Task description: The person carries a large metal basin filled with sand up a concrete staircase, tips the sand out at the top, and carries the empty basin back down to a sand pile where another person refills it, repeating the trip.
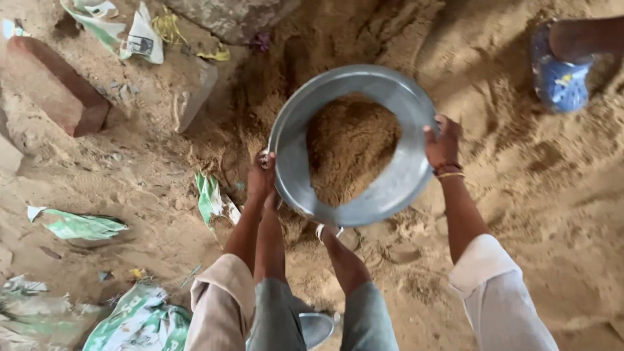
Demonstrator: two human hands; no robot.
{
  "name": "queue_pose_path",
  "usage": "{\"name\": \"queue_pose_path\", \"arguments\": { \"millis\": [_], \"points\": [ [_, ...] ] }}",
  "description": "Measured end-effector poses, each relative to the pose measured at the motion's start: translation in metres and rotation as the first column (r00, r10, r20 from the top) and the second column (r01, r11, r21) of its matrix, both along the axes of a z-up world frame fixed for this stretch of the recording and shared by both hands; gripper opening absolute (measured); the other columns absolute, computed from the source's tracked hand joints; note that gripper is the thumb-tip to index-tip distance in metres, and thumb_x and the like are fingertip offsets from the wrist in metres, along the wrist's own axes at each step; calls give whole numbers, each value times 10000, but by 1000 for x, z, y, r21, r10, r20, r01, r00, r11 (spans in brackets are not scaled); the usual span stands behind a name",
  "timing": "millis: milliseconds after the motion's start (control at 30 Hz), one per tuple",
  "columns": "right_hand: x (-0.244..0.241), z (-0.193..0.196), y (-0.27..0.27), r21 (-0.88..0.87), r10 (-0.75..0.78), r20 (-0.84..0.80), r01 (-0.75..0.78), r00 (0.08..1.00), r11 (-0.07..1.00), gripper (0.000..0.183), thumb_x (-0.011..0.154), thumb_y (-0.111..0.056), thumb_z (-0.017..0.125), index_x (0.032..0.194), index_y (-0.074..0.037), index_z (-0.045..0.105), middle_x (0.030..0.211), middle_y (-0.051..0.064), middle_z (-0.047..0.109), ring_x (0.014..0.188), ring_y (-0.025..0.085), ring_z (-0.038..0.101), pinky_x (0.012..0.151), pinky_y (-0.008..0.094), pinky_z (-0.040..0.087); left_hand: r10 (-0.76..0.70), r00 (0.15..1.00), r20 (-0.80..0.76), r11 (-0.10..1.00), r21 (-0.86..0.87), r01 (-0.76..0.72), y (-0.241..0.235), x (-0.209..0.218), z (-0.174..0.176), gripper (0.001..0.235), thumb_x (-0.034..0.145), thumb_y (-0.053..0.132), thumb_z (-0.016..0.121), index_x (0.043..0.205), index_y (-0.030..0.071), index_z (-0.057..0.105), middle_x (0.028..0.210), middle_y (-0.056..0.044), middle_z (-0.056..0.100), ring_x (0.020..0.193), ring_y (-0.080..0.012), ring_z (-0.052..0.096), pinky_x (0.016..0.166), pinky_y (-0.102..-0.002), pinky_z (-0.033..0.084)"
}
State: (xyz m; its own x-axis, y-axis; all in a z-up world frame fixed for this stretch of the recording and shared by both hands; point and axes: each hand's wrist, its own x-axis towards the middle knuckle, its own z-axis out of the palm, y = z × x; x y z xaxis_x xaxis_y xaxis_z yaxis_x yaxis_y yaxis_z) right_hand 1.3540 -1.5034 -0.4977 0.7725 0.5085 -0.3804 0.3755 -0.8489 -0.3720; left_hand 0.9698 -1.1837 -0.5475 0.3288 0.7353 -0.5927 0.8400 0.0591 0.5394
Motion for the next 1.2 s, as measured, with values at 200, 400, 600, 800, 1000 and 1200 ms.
{"name": "queue_pose_path", "arguments": {
  "millis": [200,400,600,800,1000,1200],
  "points": [
    [18,-13,-21,-19,-91,-152,89,984,996,588,1107,-420,437,1617,-138,363,1580,229,430,1417,428,410,1136,521,337,-64,998,-16,952,-302,56,-37,-17,-26,754,1051,634,340,1247,-42,612,1081,-321,711,1073,-465,690,957,-521,521],
    [-27,0,-75,-245,-222,-264,158,939,957,623,1055,-495,410,1609,-210,389,1456,192,588,1314,402,611,1120,481,481,-84,955,-285,991,-123,51,-6,-8,59,579,1048,507,344,1195,27,633,1077,-329,689,1039,-528,637,898,-601,491],
    [-67,122,-61,-210,182,-269,-242,946,947,512,1030,-349,421,1473,-104,494,946,141,839,1065,256,754,1320,524,107,-449,844,-294,763,365,533,29,-91,146,399,1034,323,404,1198,125,711,806,-233,707,746,-424,703,672,-535,557],
    [-133,349,27,-74,-13,-484,-26,875,997,592,985,-401,450,1512,-135,406,847,43,653,774,163,637,765,377,513,-353,816,-458,525,625,578,80,-203,238,390,1032,336,444,855,112,709,672,-151,690,527,-346,671,480,-505,540],
    [-185,451,62,-85,283,-510,-375,812,923,643,1049,-439,420,1571,-78,318,732,151,647,641,286,662,660,479,588,-251,781,-571,823,299,483,70,-319,377,539,1056,503,327,1034,112,698,937,-168,742,860,-384,721,741,-543,569],
    [-197,420,120,265,676,-311,-622,668,737,611,987,-439,499,1395,15,481,991,205,714,906,323,718,820,475,572,422,824,-377,898,298,-324,-30,-341,515,690,1039,601,309,1121,63,732,1147,-250,701,1103,-447,652,972,-547,494]
  ]
}}
